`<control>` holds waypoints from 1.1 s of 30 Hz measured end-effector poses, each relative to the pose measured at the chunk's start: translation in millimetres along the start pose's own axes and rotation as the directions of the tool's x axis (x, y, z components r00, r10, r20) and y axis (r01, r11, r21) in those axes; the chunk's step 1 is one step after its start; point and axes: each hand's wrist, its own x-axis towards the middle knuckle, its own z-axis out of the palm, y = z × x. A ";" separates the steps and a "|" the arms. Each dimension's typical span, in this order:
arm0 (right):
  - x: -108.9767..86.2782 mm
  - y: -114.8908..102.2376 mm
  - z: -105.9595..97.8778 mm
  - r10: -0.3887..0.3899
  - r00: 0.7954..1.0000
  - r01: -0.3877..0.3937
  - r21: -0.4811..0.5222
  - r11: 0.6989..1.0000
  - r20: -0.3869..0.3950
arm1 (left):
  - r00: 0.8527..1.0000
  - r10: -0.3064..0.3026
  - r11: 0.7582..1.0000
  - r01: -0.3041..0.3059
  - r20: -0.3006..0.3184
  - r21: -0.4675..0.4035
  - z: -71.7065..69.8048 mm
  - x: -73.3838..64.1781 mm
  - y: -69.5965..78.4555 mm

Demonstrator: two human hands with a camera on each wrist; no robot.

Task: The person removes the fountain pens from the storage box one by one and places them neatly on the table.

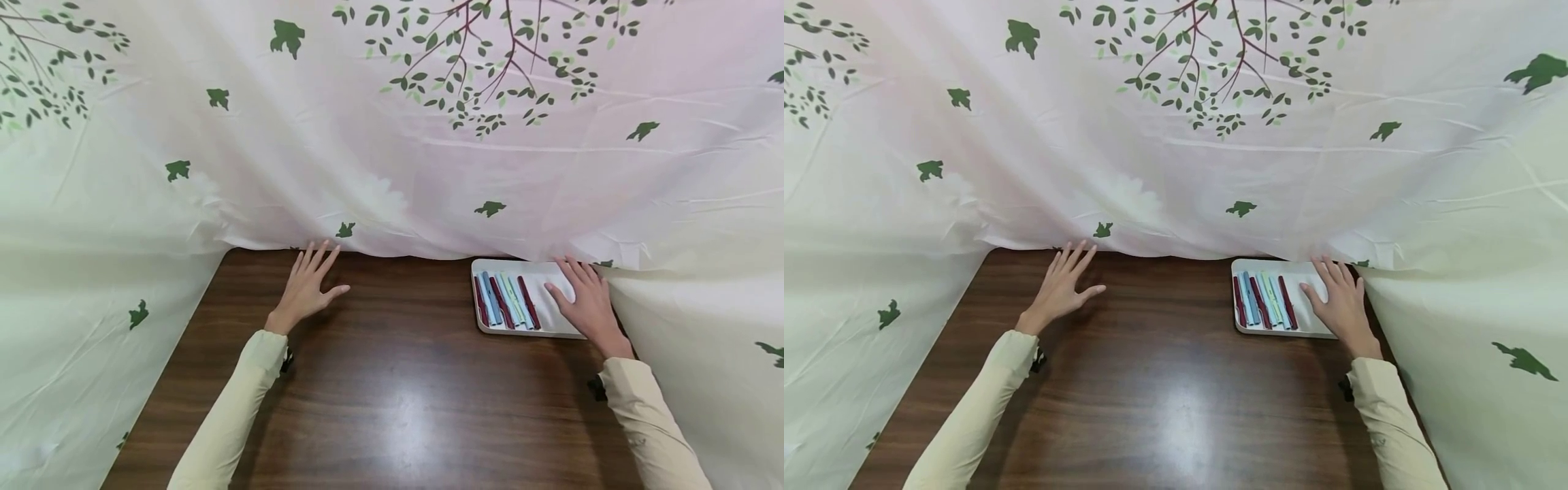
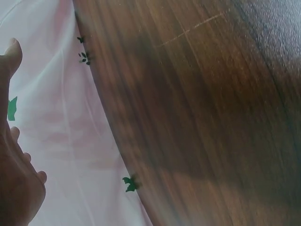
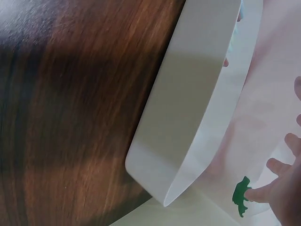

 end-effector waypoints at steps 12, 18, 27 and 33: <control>-2.8 10.4 -1.7 0.020 1.000 -0.020 0.031 0.999 -0.017 | 0.999 0.032 0.999 -0.032 0.023 -0.007 6.9 6.7 10.7; -4.9 20.8 2.1 -0.020 0.997 0.022 0.027 0.999 -0.074 | 0.999 0.050 0.999 -0.050 0.011 -0.009 10.4 8.7 15.7; -10.9 28.5 -1.6 0.022 0.998 -0.022 0.004 1.000 -0.057 | 0.998 0.053 0.999 -0.053 0.031 -0.012 15.5 10.3 20.4; -13.9 25.1 -4.1 0.081 0.996 -0.080 -0.039 0.996 0.023 | 0.997 0.063 0.998 -0.063 0.039 -0.023 17.6 8.6 23.3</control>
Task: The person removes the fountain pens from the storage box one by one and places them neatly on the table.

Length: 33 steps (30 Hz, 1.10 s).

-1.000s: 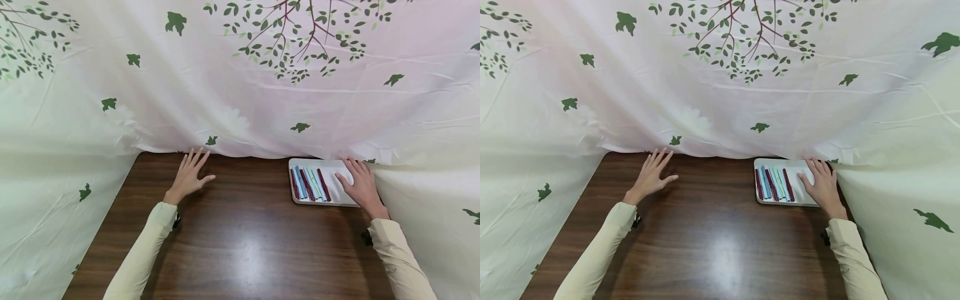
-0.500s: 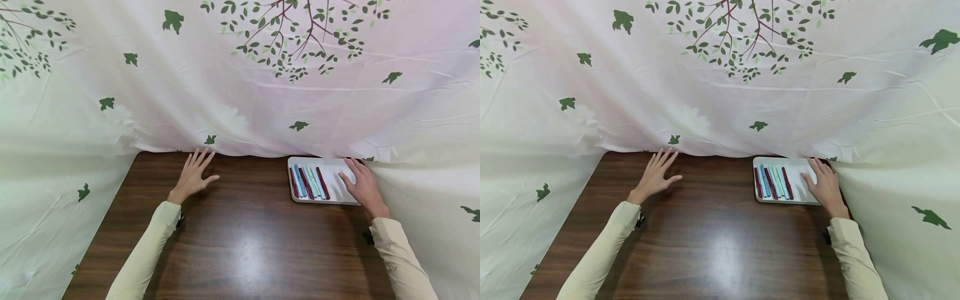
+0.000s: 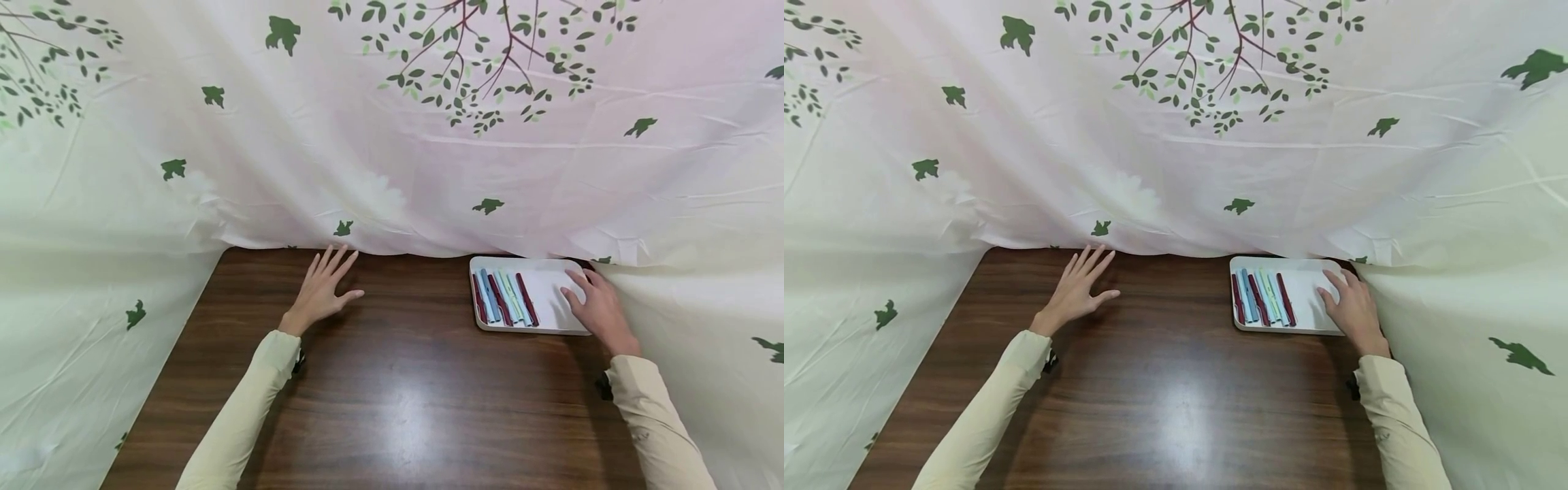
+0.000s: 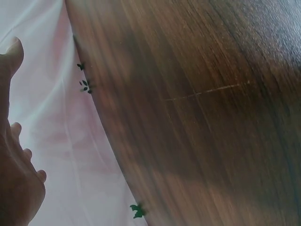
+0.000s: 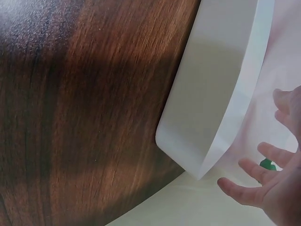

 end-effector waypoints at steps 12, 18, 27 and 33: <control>-6.6 11.0 5.7 0.129 0.991 -0.129 -0.021 0.991 -0.036 | 1.000 0.020 1.000 -0.020 -0.004 0.015 5.5 1.0 3.3; -7.1 14.8 6.2 0.212 0.977 -0.212 -0.030 0.977 0.010 | 1.000 0.018 1.000 -0.018 0.007 0.014 9.0 1.9 5.1; -4.9 15.6 2.3 0.258 0.964 -0.258 -0.013 0.966 0.060 | 0.999 0.049 0.999 -0.049 0.006 -0.005 11.8 4.9 13.4; -2.6 17.4 0.6 0.274 0.959 -0.276 0.015 0.961 0.070 | 0.998 0.063 0.998 -0.063 -0.006 -0.006 14.9 7.4 16.5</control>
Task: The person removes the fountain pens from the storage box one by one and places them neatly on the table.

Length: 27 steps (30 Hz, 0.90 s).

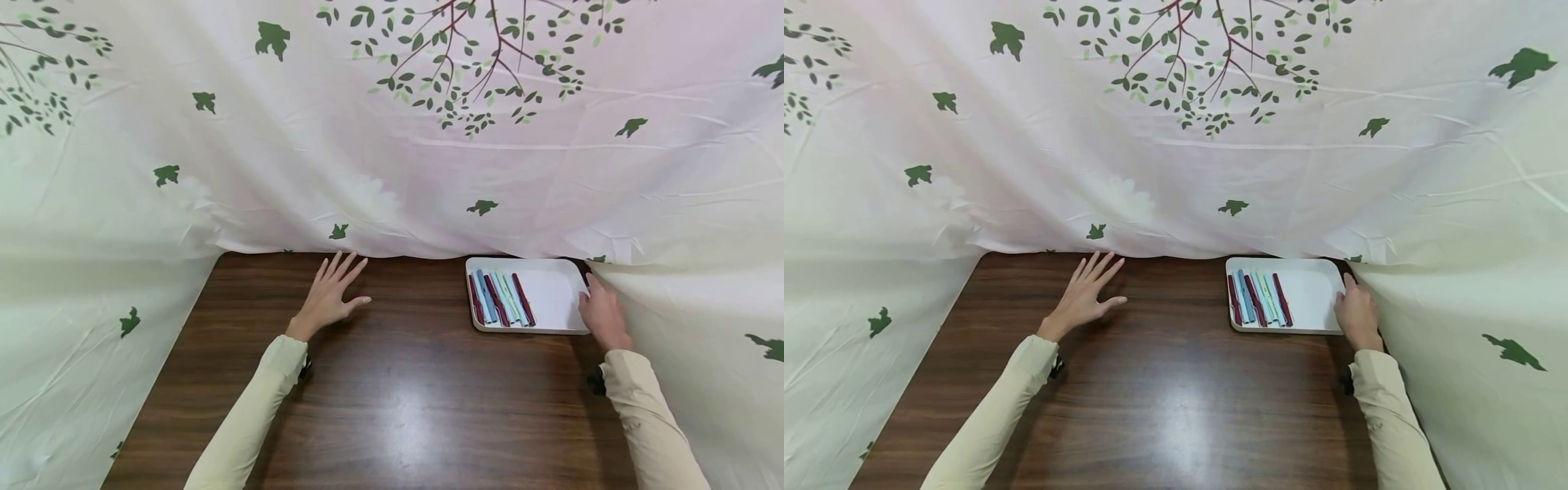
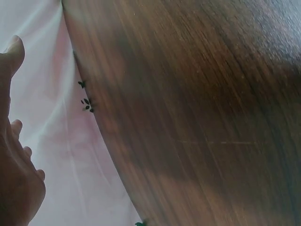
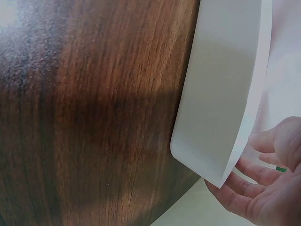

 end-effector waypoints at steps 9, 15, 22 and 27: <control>1.8 4.7 1.1 -0.009 1.000 0.009 0.002 1.000 -0.024 | 1.000 0.023 1.000 -0.023 0.008 0.010 5.2 2.1 4.1; 2.0 7.3 2.8 -0.007 1.000 0.007 -0.016 1.000 -0.008 | 0.999 0.035 0.999 -0.034 0.015 -0.010 9.5 2.2 9.3; 4.9 10.5 2.3 0.004 1.000 -0.003 -0.020 1.000 0.021 | 0.999 0.026 0.999 -0.025 0.042 -0.022 15.6 6.3 16.7; 5.9 13.3 1.2 0.011 0.999 -0.012 0.004 1.000 0.042 | 0.998 0.026 0.999 -0.024 0.055 -0.021 16.9 8.4 20.4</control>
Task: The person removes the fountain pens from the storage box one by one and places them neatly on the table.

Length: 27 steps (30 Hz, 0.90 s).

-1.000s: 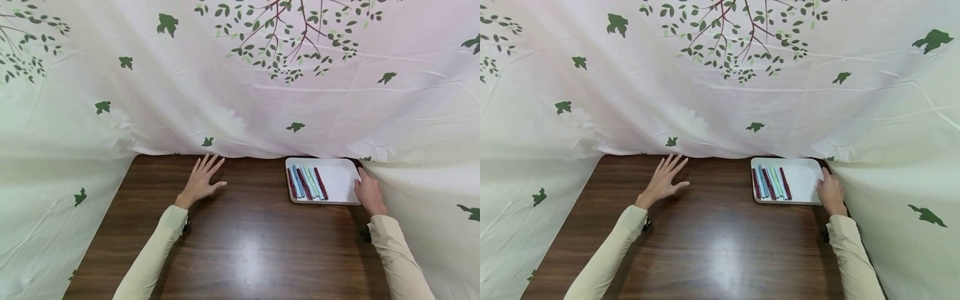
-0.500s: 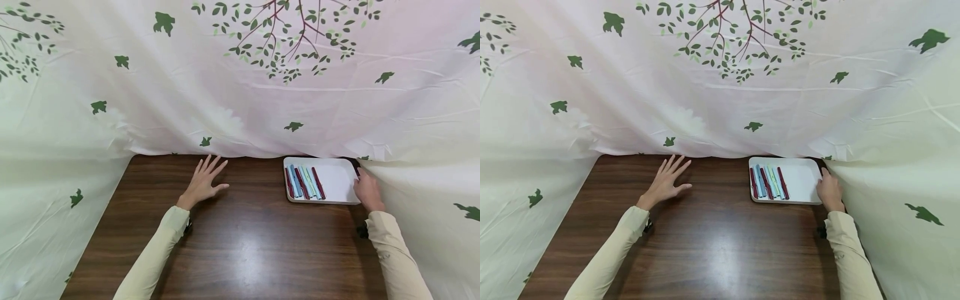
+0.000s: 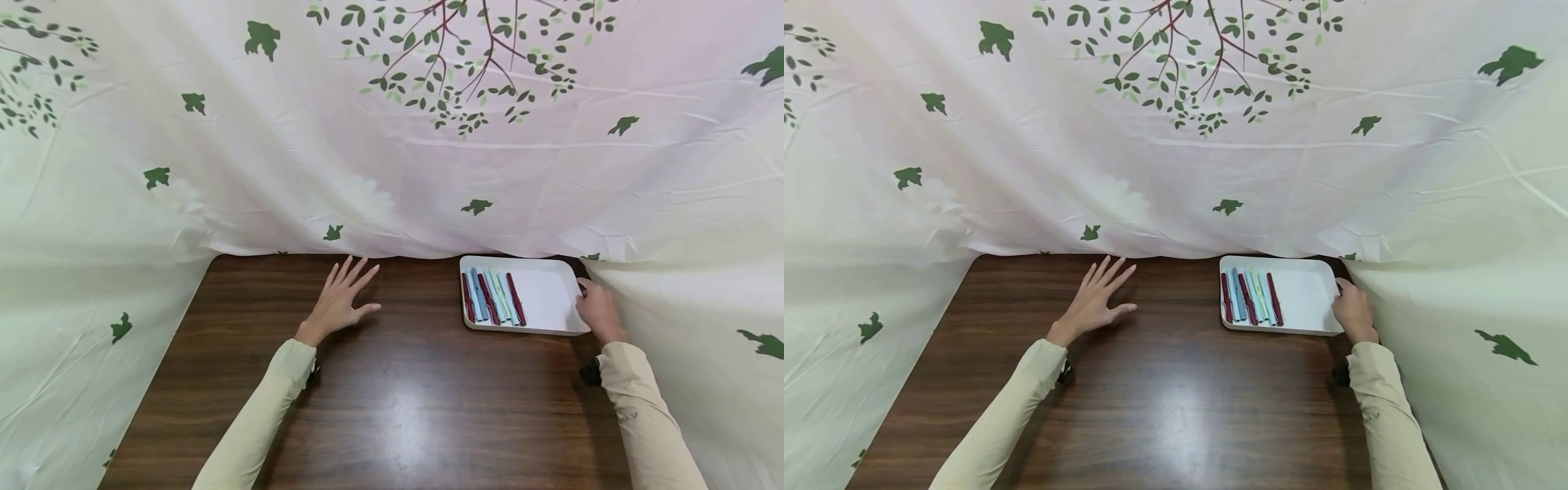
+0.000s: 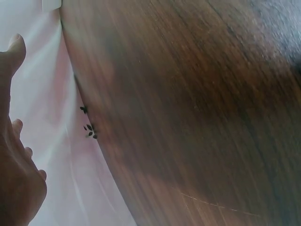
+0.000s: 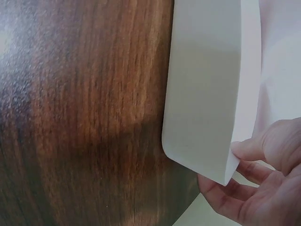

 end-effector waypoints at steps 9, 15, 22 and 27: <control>2.8 3.8 2.7 -0.030 0.999 0.031 0.056 0.998 -0.030 | 1.000 -0.014 1.000 0.014 -0.007 0.002 -1.5 8.6 3.9; 0.1 -2.0 3.3 -0.032 0.999 0.034 0.073 0.997 -0.031 | 1.000 -0.018 1.000 0.018 0.005 -0.006 -1.5 12.0 6.9; 0.1 -8.3 6.5 -0.019 1.000 0.020 0.081 0.996 -0.015 | 1.000 -0.011 1.000 0.011 0.012 -0.001 1.3 13.2 10.0; 0.0 -10.4 7.9 -0.021 1.000 0.022 0.088 0.996 -0.014 | 1.000 -0.010 1.000 0.010 0.005 -0.017 2.6 14.6 12.0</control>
